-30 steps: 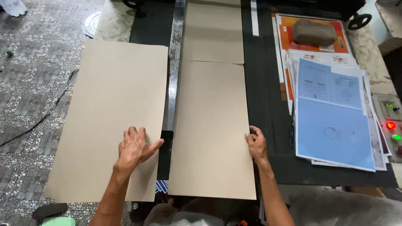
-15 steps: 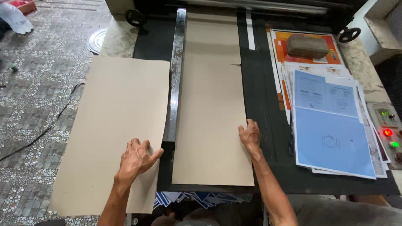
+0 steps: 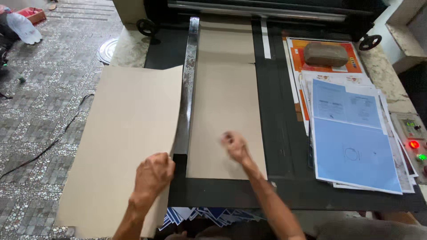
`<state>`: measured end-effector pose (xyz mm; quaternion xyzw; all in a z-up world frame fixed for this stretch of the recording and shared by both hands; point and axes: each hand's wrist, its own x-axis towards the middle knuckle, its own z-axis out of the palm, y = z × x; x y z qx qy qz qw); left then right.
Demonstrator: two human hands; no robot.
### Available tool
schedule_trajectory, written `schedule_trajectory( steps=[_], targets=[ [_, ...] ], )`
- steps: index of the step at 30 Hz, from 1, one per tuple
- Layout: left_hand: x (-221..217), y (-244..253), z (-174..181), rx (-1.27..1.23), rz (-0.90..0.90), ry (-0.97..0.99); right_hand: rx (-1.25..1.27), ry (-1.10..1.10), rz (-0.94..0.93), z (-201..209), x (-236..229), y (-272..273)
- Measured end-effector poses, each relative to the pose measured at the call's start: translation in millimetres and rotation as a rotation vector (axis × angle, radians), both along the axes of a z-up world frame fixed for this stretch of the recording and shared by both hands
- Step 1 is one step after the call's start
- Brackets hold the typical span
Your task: The person repeatedly places large beige cardboard sheets onto a paper cutter, aligns them against the guide, and pushes the cutting bar down to slice the sheets. The cut pieces are stacked on the left side of the machine. The process is repeated continuously throughout the clip.
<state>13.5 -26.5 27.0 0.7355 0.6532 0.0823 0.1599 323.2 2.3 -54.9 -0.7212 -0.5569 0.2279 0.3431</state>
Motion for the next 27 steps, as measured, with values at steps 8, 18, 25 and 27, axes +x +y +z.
schedule_trajectory(
  steps=[8, 18, 25, 27],
  targets=[
    [61.9, -45.0, 40.1, -0.353, -0.352, -0.105, -0.378, 0.99, 0.398, 38.3, -71.3, -83.7],
    [-34.2, 23.1, -45.4, -0.152, -0.006, 0.327, -0.245, 0.43, -0.241, -69.7, 114.2, -185.7],
    [-23.0, 23.4, -37.8, -0.181, 0.033, 0.354, -0.241, 1.035, -0.259, -82.0, 123.9, -245.3],
    [-25.8, 23.6, -29.8, -0.228, 0.021, 0.35, -0.269, 1.067, -0.281, -88.6, 121.0, -252.0]
  ],
)
